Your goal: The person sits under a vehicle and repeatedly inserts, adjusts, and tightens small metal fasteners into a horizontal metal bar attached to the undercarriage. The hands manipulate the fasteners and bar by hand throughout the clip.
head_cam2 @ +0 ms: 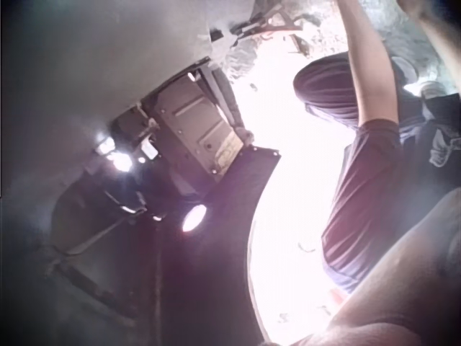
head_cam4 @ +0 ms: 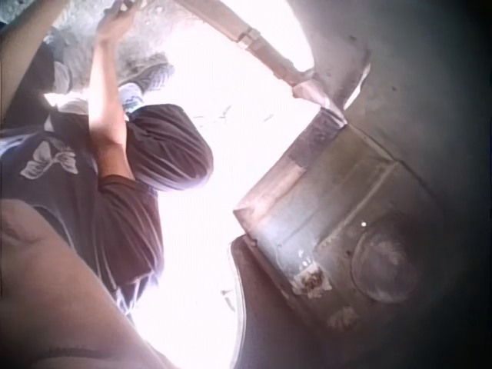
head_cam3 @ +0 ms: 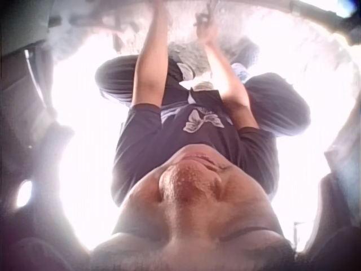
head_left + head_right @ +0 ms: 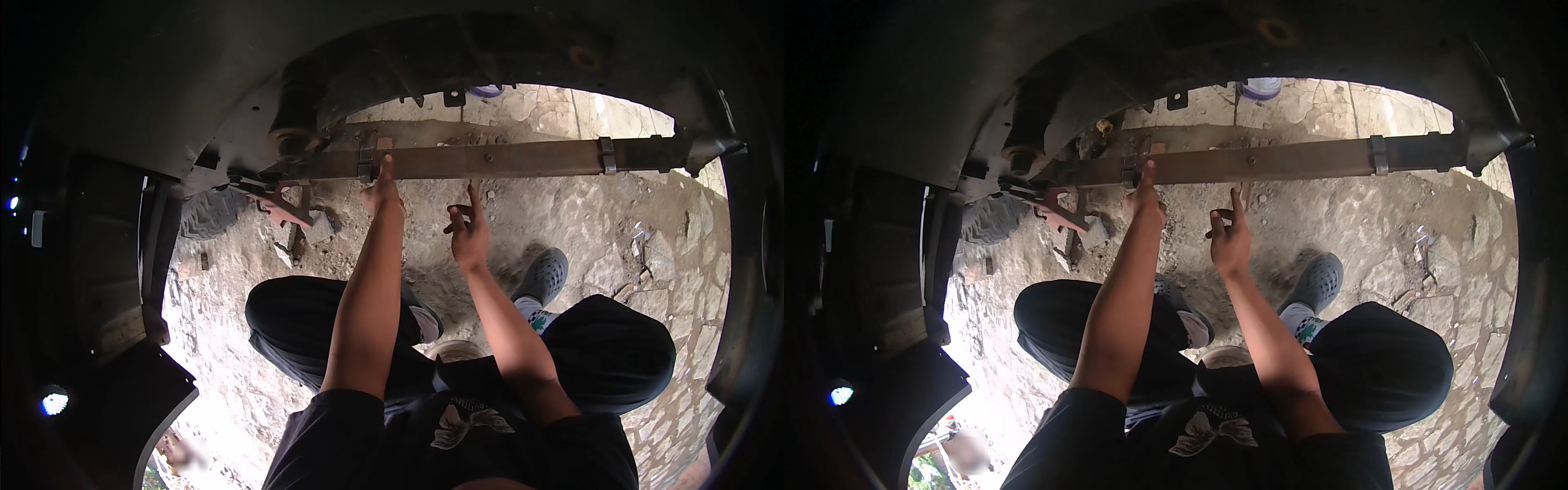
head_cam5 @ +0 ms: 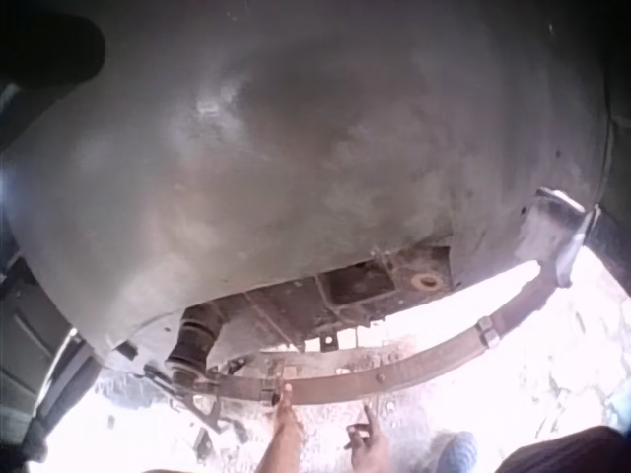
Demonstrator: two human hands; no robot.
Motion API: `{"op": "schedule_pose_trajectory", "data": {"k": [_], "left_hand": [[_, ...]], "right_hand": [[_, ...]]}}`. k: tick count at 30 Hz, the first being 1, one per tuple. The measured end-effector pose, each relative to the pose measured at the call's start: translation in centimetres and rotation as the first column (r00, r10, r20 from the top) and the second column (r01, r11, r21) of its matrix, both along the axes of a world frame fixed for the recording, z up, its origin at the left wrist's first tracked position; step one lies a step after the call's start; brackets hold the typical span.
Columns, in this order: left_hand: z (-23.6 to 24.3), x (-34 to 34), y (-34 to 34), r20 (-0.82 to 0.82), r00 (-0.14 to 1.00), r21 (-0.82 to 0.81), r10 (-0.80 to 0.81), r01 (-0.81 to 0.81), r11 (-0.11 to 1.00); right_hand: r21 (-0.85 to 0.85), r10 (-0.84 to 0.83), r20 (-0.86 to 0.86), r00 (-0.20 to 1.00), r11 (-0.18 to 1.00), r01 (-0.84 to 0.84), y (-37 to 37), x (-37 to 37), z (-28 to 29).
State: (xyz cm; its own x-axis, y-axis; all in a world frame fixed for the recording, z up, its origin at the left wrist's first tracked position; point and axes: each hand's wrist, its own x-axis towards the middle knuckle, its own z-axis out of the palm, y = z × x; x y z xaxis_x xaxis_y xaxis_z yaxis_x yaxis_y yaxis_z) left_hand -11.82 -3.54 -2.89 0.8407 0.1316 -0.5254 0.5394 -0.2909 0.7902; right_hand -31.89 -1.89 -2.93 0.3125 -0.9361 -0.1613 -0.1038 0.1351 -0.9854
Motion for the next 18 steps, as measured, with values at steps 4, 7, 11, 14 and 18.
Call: {"op": "schedule_pose_trajectory", "data": {"k": [4,7,11,14,18], "left_hand": [[1.8,0.3,-1.5,0.007,0.998,-0.009,-0.064,0.064,0.998],[2.2,-0.2,-1.3,-0.039,0.999,-0.109,-0.025,0.020,0.994],[1.0,-2.5,-0.6,-0.060,0.998,-0.052,0.030,-0.033,0.998],[0.2,-2.1,-0.4,-0.018,1.000,-0.052,0.010,-0.011,0.999],[0.7,0.0,-1.7,0.022,0.997,-0.275,0.076,-0.067,0.959]], "right_hand": [[0.021,-0.005,-0.016,1.000,1.000,0.005,0.3,-0.2,-0.4],[0.029,-0.001,0.010,1.000,1.000,0.001,0.7,-0.3,-0.2],[-0.043,-0.119,0.112,0.987,0.991,0.125,-0.3,0.3,0.1],[-0.132,-0.227,0.116,0.967,0.961,0.242,-0.7,0.2,0.9],[-0.240,-0.246,0.258,0.935,0.921,0.308,-1.3,0.6,2.4]]}}
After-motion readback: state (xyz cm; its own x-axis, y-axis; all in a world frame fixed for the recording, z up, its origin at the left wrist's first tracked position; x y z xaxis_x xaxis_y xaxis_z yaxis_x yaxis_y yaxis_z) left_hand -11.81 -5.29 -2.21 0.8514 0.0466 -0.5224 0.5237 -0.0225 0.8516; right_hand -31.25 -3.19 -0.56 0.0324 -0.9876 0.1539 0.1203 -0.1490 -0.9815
